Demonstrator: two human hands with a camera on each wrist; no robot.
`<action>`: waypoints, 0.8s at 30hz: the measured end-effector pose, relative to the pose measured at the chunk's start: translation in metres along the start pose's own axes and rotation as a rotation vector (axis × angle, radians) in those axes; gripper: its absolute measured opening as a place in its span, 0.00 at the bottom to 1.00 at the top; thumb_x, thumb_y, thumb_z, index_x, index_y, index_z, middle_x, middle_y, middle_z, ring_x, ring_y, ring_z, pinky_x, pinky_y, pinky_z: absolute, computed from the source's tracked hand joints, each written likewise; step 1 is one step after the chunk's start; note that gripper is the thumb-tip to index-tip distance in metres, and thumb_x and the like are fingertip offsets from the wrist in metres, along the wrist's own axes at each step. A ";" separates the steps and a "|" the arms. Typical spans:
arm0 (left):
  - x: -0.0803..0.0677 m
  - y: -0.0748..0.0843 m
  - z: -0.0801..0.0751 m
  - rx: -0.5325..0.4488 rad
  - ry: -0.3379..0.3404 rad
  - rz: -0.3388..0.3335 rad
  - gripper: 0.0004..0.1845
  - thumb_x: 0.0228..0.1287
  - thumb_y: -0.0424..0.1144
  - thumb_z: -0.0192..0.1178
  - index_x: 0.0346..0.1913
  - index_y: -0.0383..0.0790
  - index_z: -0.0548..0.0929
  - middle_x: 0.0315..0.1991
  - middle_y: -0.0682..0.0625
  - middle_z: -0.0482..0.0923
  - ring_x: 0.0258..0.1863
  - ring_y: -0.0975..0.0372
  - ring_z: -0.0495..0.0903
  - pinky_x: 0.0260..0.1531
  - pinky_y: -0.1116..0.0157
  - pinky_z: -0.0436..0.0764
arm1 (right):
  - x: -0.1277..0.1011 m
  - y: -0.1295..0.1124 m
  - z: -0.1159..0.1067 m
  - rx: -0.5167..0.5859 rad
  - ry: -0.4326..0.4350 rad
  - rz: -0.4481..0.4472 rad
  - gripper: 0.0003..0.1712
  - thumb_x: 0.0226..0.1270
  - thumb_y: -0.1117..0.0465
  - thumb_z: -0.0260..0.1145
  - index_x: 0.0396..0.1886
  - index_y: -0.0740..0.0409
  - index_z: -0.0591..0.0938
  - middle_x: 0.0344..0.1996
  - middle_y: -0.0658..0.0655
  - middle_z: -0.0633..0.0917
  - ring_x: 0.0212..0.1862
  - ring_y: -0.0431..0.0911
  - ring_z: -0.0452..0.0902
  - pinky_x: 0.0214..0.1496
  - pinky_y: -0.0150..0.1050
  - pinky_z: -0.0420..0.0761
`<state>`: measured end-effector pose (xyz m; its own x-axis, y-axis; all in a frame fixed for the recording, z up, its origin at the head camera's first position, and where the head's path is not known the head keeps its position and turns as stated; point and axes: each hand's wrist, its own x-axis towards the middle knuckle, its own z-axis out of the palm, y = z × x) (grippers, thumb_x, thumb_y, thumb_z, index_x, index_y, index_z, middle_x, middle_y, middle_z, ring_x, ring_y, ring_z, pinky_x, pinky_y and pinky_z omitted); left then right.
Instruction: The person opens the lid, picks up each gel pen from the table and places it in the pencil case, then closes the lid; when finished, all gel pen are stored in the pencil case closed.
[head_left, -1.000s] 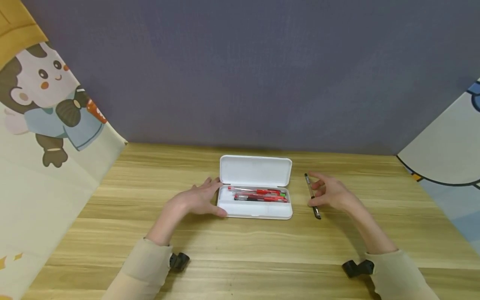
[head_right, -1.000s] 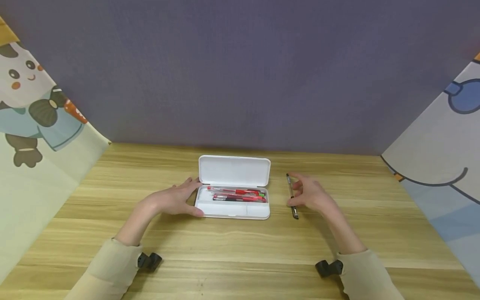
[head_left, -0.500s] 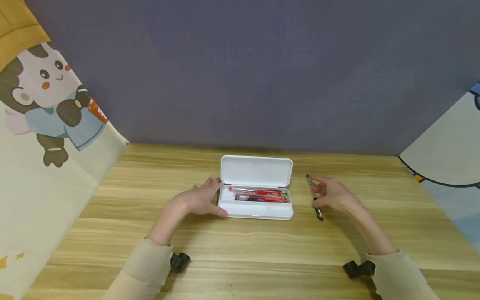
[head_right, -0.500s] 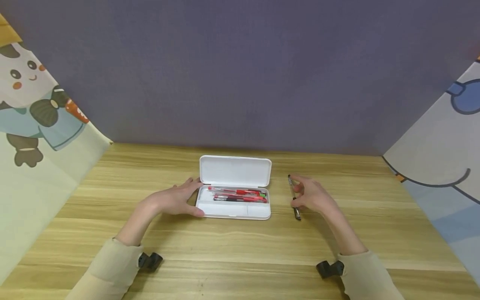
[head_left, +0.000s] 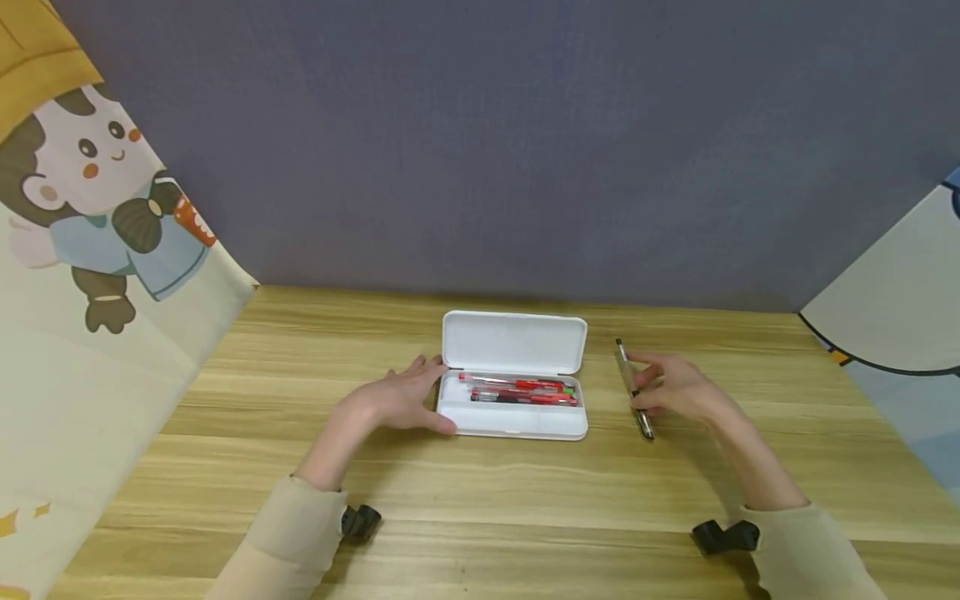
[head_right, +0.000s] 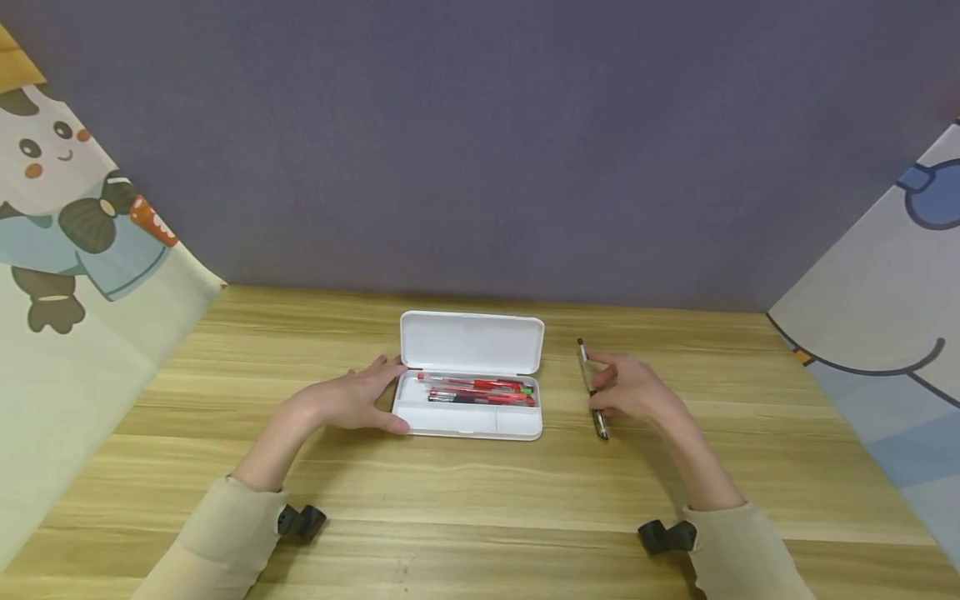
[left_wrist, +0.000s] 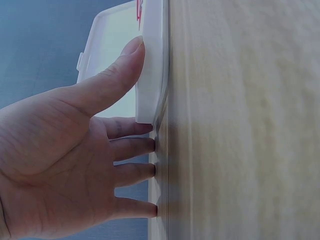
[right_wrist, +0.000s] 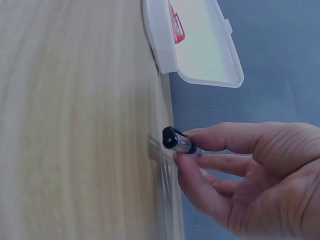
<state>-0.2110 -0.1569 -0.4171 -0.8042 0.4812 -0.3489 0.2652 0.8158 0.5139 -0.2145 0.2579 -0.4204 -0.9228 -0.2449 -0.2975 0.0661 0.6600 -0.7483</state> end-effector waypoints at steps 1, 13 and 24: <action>0.000 0.000 0.000 0.000 0.001 0.001 0.55 0.61 0.56 0.72 0.83 0.41 0.53 0.85 0.38 0.43 0.85 0.41 0.40 0.79 0.32 0.44 | -0.001 -0.001 -0.001 0.006 0.003 -0.002 0.51 0.60 0.72 0.70 0.79 0.73 0.55 0.48 0.69 0.79 0.37 0.43 0.81 0.37 0.35 0.89; 0.002 -0.001 0.001 -0.008 -0.003 0.003 0.55 0.61 0.56 0.72 0.83 0.42 0.52 0.85 0.39 0.42 0.85 0.42 0.39 0.80 0.32 0.43 | -0.005 -0.010 -0.006 0.068 0.145 -0.210 0.45 0.69 0.71 0.67 0.82 0.63 0.57 0.48 0.74 0.82 0.40 0.33 0.84 0.44 0.36 0.91; 0.003 -0.001 0.001 -0.008 -0.009 -0.014 0.56 0.61 0.56 0.72 0.83 0.40 0.51 0.85 0.38 0.41 0.85 0.43 0.38 0.80 0.33 0.42 | -0.005 -0.045 0.008 -0.037 0.324 -0.496 0.40 0.66 0.73 0.69 0.77 0.55 0.69 0.43 0.66 0.87 0.41 0.30 0.83 0.42 0.28 0.88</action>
<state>-0.2133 -0.1554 -0.4197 -0.8031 0.4724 -0.3630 0.2497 0.8201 0.5148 -0.2104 0.2237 -0.3897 -0.9094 -0.3050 0.2829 -0.4105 0.5482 -0.7287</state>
